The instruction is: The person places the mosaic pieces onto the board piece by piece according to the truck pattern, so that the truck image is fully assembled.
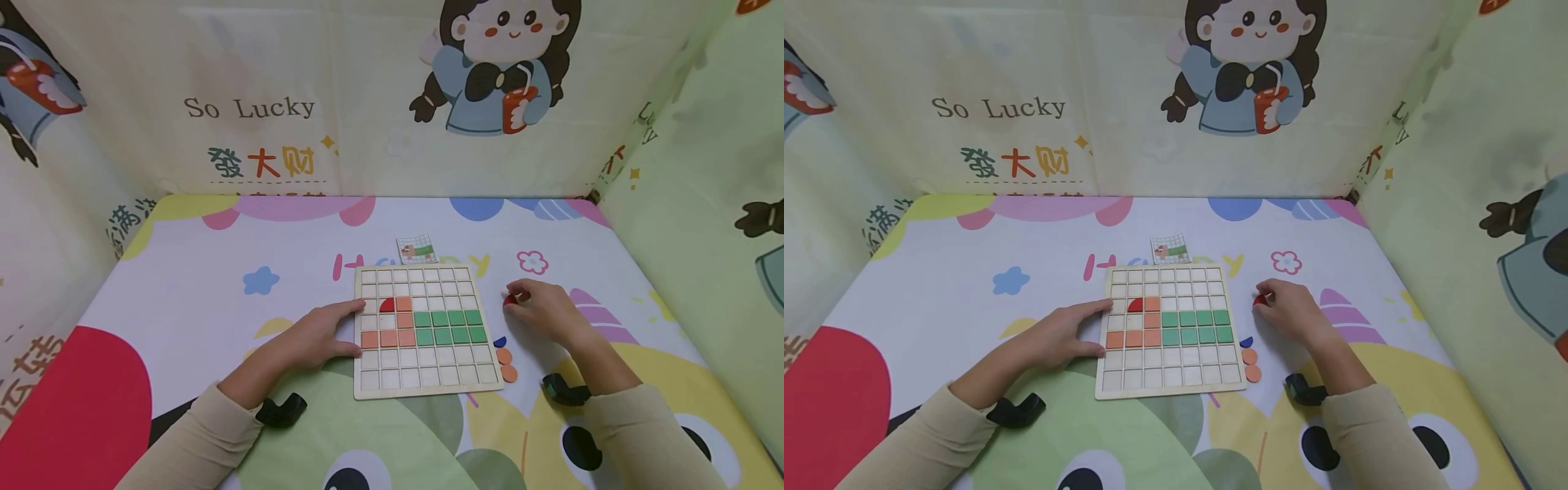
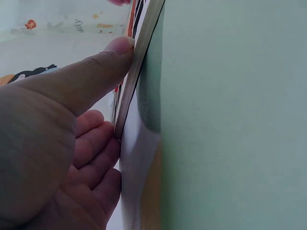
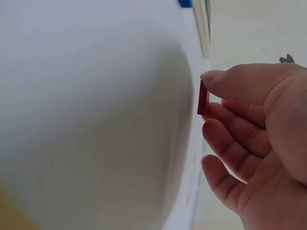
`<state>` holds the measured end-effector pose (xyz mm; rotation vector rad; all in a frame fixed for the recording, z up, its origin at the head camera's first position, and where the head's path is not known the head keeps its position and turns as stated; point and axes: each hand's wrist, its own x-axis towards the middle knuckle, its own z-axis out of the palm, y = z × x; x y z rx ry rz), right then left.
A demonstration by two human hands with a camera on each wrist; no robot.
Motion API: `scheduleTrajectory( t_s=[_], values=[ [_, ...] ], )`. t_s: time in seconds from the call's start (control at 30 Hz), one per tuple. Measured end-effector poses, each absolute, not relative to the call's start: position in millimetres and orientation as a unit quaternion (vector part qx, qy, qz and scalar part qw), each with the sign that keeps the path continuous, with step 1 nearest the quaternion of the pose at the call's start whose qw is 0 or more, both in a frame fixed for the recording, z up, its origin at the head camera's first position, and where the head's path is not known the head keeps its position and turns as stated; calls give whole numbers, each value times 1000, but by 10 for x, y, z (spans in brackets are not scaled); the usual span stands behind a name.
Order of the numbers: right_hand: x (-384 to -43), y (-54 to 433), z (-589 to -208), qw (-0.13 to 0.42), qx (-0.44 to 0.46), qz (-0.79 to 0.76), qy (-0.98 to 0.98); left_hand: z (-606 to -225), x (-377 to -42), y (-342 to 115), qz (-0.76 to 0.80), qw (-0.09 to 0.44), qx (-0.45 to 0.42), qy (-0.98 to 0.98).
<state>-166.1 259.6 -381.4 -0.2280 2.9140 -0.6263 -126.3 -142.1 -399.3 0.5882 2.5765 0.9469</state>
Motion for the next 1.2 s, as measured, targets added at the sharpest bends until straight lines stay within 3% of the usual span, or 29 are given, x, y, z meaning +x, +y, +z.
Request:
scheduleTrajectory(
  t_s=[0.47, 1.2],
  values=[
    [-1608, 2116, -3707, 54, -168, -257, 950, -3996, -1266, -1421, 333, 167, 206, 905],
    [-1522, 1177, -3639, 113, -265, -270, 919, -4003, -1277, -1432, 339, 168, 201, 904]
  ],
)
